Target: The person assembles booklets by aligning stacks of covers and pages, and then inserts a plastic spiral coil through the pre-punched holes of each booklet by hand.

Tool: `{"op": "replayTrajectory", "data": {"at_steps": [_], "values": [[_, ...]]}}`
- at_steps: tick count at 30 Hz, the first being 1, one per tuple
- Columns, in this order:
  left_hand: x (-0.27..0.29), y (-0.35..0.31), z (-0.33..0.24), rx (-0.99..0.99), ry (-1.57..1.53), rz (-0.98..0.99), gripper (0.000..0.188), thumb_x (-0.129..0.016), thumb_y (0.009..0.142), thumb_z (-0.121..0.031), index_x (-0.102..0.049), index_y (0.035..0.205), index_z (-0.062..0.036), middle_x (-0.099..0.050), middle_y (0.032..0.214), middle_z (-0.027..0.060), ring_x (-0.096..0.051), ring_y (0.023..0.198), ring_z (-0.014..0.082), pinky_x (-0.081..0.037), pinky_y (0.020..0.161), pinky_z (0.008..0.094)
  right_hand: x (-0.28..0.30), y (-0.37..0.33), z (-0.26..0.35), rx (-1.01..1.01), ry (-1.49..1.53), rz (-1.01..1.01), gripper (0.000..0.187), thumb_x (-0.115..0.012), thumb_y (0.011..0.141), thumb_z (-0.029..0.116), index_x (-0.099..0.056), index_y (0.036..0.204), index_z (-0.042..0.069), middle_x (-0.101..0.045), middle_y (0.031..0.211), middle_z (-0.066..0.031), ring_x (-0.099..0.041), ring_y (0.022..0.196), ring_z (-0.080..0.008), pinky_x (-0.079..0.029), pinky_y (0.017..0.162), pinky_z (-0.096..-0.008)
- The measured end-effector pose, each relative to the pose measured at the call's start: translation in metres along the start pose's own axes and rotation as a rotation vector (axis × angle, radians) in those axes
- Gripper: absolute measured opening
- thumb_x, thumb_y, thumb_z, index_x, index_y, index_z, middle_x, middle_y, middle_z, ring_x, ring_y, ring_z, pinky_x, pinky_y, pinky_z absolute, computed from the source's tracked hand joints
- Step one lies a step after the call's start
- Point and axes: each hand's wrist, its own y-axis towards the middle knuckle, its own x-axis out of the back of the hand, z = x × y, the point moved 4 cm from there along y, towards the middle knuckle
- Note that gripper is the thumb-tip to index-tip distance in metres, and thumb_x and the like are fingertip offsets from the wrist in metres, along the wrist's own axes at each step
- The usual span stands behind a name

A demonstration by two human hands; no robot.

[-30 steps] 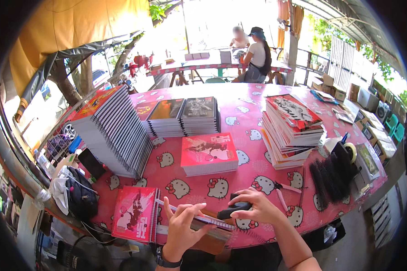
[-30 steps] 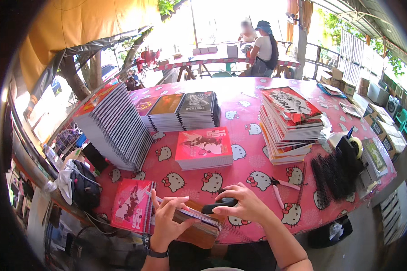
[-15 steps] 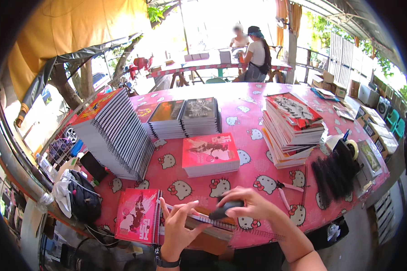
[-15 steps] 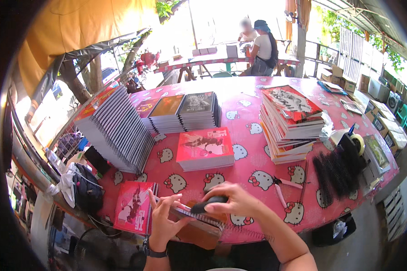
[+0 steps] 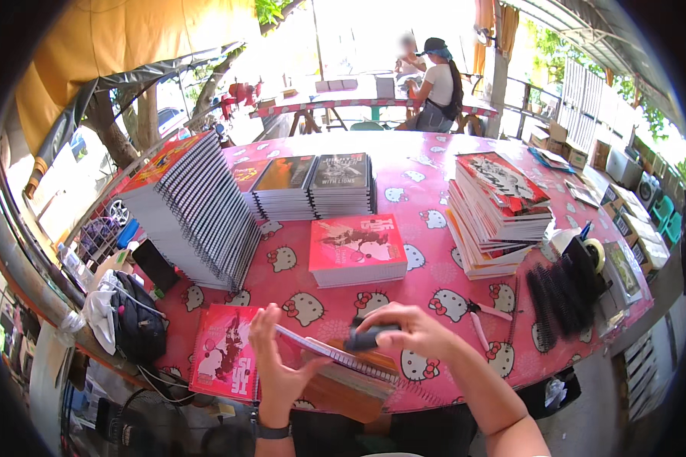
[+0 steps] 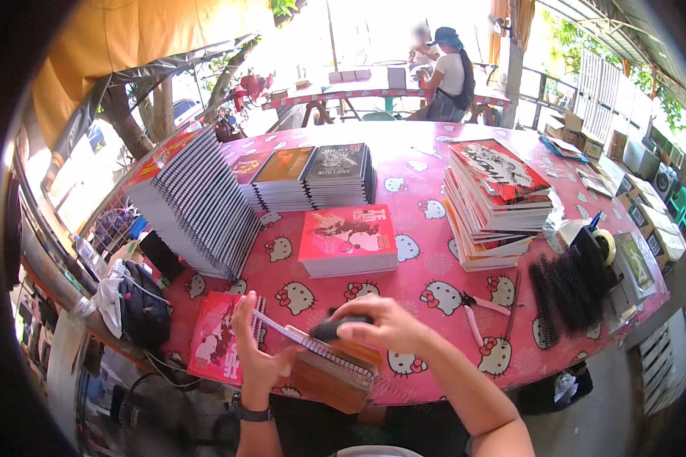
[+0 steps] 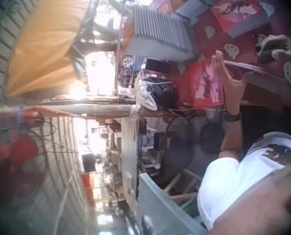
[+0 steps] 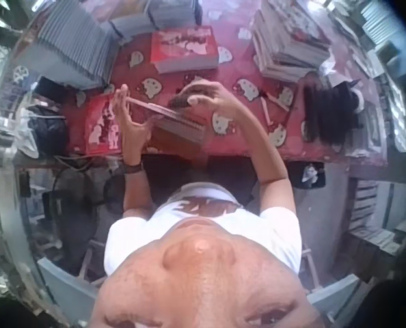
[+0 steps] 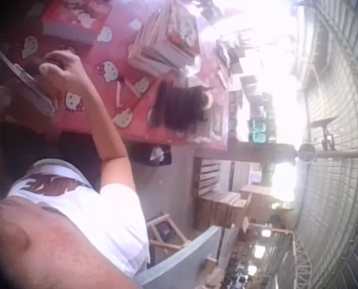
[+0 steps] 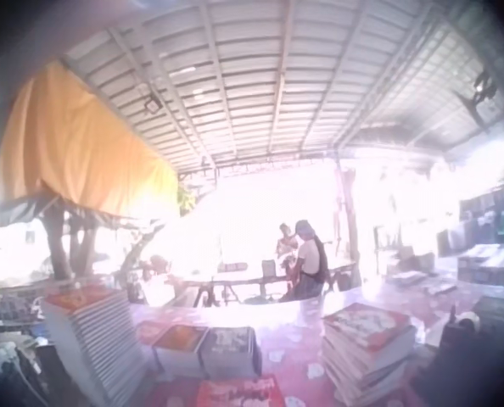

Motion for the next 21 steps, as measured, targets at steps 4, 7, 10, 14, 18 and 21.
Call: {"op": "replayTrajectory", "data": {"at_steps": [4,7,10,14,18,21], "values": [[-0.008,-0.023,0.035,0.324,-0.424,-0.036,0.095,-0.086,0.057,-0.021,-0.035,0.136,-0.0034,-0.038,0.136,0.0148,-0.045,0.117,0.0252,-0.032,0.103,0.0383,-0.018,0.0,0.013,0.124,0.062,0.033,0.044,-0.069,0.076,0.043,-0.066,0.101,0.007,-0.062,0.095,-0.0116,-0.053,0.095,-0.0243,-0.041,0.086,-0.0377],[-0.008,-0.03,0.049,0.451,-0.693,-0.294,0.093,-0.083,0.063,-0.013,-0.031,0.139,-0.004,-0.038,0.136,0.0136,-0.045,0.117,0.0228,-0.035,0.101,0.0385,-0.008,-0.002,0.024,0.197,0.227,-0.022,0.049,-0.068,0.074,0.046,-0.066,0.102,0.005,-0.061,0.098,-0.0118,-0.052,0.099,-0.0242,-0.04,0.088,-0.0375],[-0.026,-0.036,0.061,0.585,-0.787,-0.091,0.09,-0.082,0.065,-0.012,-0.032,0.139,-0.0052,-0.035,0.138,0.0134,-0.044,0.117,0.0217,-0.034,0.101,0.0384,-0.026,-0.005,0.032,0.278,0.198,0.101,0.048,-0.067,0.076,0.043,-0.065,0.102,0.004,-0.059,0.104,-0.0131,-0.05,0.103,-0.0234,-0.037,0.092,-0.0363],[-0.026,-0.038,0.053,0.527,-0.763,-0.116,0.086,-0.08,0.068,-0.011,-0.033,0.139,-0.0058,-0.043,0.119,0.0075,-0.046,0.112,0.0192,-0.035,0.1,0.0362,-0.027,-0.008,0.01,-0.015,0.249,0.049,0.048,-0.067,0.075,0.042,-0.065,0.102,0.003,-0.059,0.102,-0.0128,-0.05,0.105,-0.0248,-0.036,0.093,-0.0378],[-0.027,-0.037,0.05,0.486,-0.747,-0.138,0.083,-0.081,0.067,-0.011,-0.037,0.138,-0.0066,-0.043,0.109,0.0027,-0.046,0.105,0.0148,-0.039,0.092,0.0294,-0.028,-0.005,0.018,0.192,0.293,0.03,0.051,-0.067,0.073,0.046,-0.066,0.1,0.003,-0.061,0.098,-0.0102,-0.05,0.104,-0.0226,-0.037,0.09,-0.0366],[-0.027,-0.042,0.054,0.531,-0.799,-0.159,0.078,-0.08,0.067,-0.009,-0.042,0.135,-0.006,-0.043,0.106,0.001,-0.046,0.101,0.0126,-0.039,0.088,0.0255,-0.017,0.003,0.005,-0.063,0.089,-0.07,0.056,-0.068,0.07,0.05,-0.066,0.1,0.003,-0.061,0.1,-0.0128,-0.05,0.106,-0.026,-0.036,0.093,-0.038]]}}
